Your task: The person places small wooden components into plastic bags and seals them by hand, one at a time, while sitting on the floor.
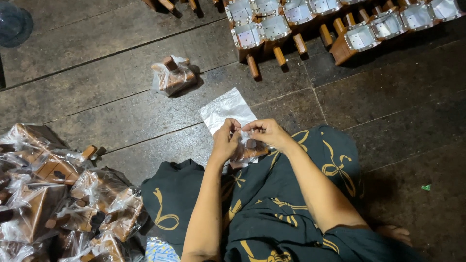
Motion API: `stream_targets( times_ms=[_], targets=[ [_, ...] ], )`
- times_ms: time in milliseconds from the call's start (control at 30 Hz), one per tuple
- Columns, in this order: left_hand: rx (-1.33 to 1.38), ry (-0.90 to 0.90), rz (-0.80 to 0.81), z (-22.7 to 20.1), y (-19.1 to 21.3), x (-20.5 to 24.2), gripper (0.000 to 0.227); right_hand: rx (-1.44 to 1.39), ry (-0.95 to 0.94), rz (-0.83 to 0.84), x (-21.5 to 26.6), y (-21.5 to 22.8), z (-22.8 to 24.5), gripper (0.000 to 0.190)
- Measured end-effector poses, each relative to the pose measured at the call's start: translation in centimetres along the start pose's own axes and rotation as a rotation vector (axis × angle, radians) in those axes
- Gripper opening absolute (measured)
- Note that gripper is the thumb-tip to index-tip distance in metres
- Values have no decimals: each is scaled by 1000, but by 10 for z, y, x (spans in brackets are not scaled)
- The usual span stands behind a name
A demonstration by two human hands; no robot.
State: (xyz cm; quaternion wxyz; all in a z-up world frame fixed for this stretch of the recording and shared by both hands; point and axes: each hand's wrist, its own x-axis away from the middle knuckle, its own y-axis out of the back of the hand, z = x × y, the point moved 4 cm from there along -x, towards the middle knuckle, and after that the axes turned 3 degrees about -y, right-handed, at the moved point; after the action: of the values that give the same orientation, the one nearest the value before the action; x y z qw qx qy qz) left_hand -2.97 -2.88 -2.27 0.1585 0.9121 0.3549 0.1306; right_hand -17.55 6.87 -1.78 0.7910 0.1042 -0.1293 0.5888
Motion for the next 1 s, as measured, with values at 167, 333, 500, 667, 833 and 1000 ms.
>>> stream_targets(
  times_ms=[167,333,500,667,833,1000],
  targets=[
    [-74,-24,24,0,-4,-1,13,88,76,-15,-11,5,-26,20],
    [-278,-53,59,21,-7,-3,15,217,236,-18,-21,12,-46,12],
    [-504,-63,83,15,6,2,24,290,170,-36,-14,29,-41,14],
    [-584,-99,73,37,1,4,31,303,105,-12,-2,28,-26,13],
    [-430,-192,-8,-15,7,26,21,-55,58,-140,-3,51,-30,38],
    [-338,-433,-82,-24,-5,34,47,580,-166,-407,-29,81,-90,30]
  ],
)
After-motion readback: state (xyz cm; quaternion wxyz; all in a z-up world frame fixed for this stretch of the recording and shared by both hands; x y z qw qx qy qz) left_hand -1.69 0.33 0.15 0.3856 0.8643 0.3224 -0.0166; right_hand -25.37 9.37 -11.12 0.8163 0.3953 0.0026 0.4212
